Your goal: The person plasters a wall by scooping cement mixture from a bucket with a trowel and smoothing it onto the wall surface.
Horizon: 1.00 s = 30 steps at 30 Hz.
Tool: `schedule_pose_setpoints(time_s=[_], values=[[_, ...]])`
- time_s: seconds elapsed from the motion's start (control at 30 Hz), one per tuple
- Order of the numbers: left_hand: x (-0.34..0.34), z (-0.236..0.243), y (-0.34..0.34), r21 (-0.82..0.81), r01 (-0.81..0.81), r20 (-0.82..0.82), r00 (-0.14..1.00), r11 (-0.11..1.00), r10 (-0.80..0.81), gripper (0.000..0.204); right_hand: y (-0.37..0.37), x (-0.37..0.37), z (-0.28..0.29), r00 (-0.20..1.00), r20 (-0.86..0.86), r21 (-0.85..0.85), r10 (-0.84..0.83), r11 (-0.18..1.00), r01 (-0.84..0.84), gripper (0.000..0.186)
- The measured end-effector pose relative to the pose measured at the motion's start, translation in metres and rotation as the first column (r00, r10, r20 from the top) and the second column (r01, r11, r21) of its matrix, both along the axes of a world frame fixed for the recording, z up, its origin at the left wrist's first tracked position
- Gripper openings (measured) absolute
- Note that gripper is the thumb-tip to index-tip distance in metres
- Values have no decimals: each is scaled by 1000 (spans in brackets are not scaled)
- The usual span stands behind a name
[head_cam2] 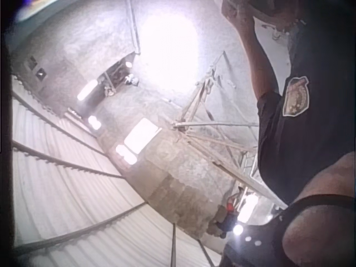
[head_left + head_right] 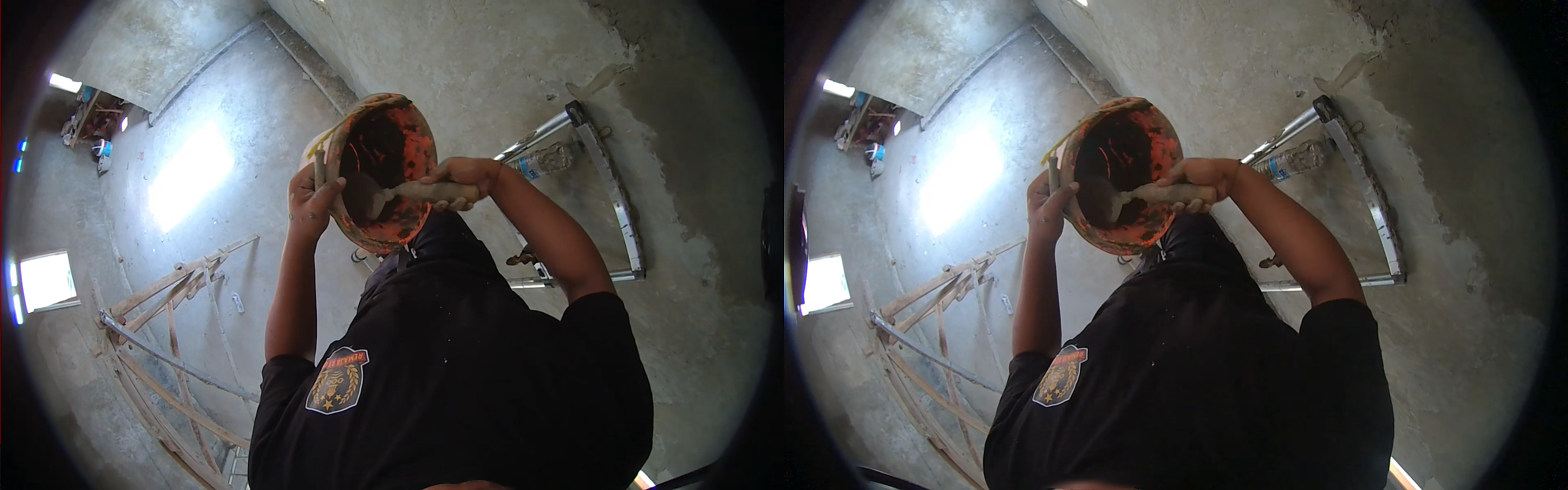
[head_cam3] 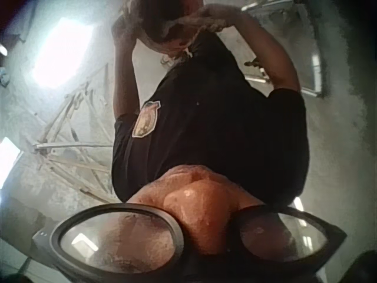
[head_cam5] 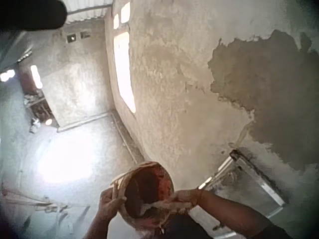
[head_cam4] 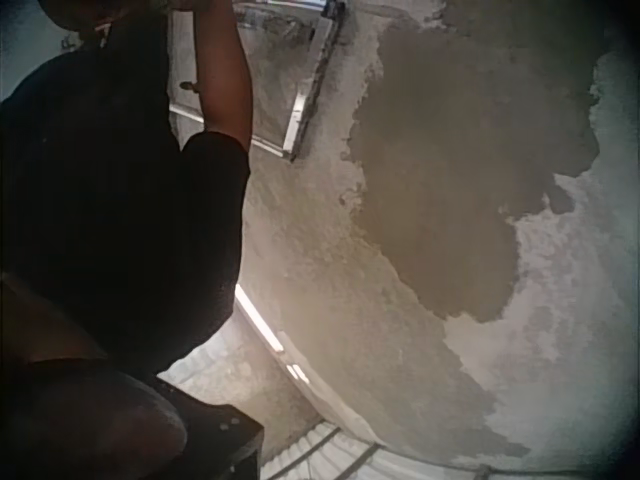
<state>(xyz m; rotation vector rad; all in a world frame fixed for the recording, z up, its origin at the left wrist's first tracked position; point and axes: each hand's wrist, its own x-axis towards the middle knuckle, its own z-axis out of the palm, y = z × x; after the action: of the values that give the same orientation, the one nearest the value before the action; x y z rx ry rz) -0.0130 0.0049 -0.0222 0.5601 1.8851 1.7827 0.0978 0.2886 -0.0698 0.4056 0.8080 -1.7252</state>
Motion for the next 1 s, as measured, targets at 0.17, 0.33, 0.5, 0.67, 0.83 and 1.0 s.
schedule_pose_setpoints(time_s=[0.17, 0.33, 0.5, 0.67, 0.83, 1.0], values=[[-3, -1, -3, 128, -275, -33, 959, 953, 282, 17, 15, 44, -5, 952, 56, -279, -302, 910, 305, 43], [-7, 1, 6, 208, -400, 116, 916, 892, 384, 20, 25, 71, 15, 851, 22, -403, -525, 774, 489, 48], [-17, -25, 9, 81, -376, 28, 927, 923, 375, 24, 24, 84, 63, 636, -95, -446, -766, 604, 661, 54], [-10, -50, 11, 70, -435, 70, 900, 898, 430, 20, 23, 93, 115, 390, -248, -499, -887, 462, 734, 55], [2, -41, 14, 119, -416, 201, 899, 902, 388, 25, 30, 89, 170, 79, -476, -448, -876, 319, 835, 48], [2, -45, 19, 158, -396, 217, 908, 905, 359, 24, 42, 81, 226, -120, -731, -349, -671, 217, 911, 36]])
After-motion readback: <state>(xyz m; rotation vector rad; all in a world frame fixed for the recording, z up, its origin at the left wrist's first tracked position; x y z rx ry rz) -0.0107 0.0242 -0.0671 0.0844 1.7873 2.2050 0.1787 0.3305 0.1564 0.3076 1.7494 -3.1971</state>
